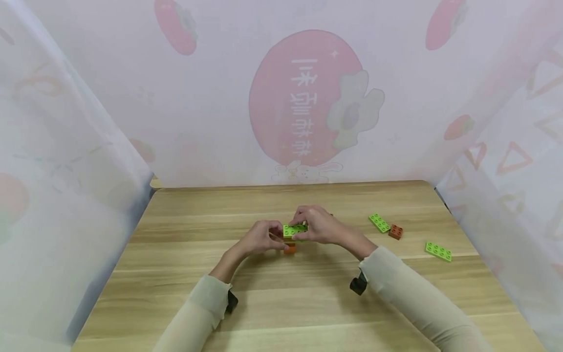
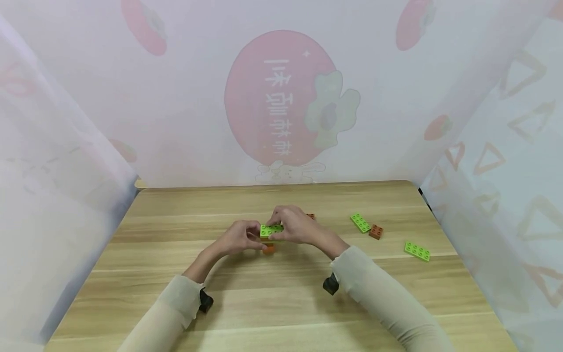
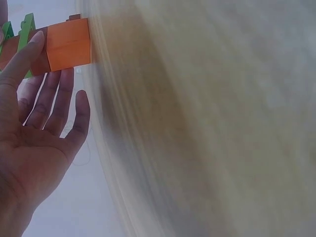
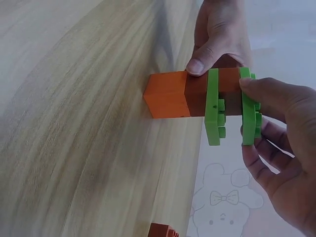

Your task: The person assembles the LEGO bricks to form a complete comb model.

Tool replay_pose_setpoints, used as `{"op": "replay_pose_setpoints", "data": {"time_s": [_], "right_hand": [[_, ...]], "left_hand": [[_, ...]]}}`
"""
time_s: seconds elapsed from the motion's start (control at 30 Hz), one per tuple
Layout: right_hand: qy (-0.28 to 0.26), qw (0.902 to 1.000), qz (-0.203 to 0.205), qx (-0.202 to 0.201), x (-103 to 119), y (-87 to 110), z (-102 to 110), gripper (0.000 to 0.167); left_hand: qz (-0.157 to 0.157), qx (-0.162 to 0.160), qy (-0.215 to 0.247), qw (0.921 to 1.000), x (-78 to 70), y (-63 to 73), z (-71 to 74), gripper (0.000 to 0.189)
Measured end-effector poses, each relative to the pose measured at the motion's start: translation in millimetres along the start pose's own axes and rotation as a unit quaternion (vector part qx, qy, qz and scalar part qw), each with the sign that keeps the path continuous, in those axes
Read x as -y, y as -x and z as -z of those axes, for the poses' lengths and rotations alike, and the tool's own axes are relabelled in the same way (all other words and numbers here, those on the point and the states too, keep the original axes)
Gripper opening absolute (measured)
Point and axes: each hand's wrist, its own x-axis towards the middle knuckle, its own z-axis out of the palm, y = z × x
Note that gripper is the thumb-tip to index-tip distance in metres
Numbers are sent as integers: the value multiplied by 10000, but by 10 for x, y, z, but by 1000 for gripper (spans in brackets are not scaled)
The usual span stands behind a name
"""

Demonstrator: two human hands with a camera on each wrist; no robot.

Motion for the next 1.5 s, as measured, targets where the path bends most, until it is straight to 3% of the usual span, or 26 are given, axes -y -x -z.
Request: {"op": "replay_pose_setpoints", "data": {"time_s": [0.43, 0.83, 1.23, 1.5], "right_hand": [[36, 9998, 179, -62, -113, 98, 139, 38], [214, 9996, -41, -185, -260, 292, 423, 41], [251, 9991, -213, -273, -534, 427, 416, 39], [202, 9979, -548, -264, -723, 486, 380, 39]], "left_hand": [[-19, -15, -186, 9998, 6, -29, 12, 26], [21, -45, -312, 9995, -19, -24, 9, 25], [116, -62, -271, 9995, -16, 2, -7, 28], [125, -90, -294, 9994, -16, 3, -7, 28]]}}
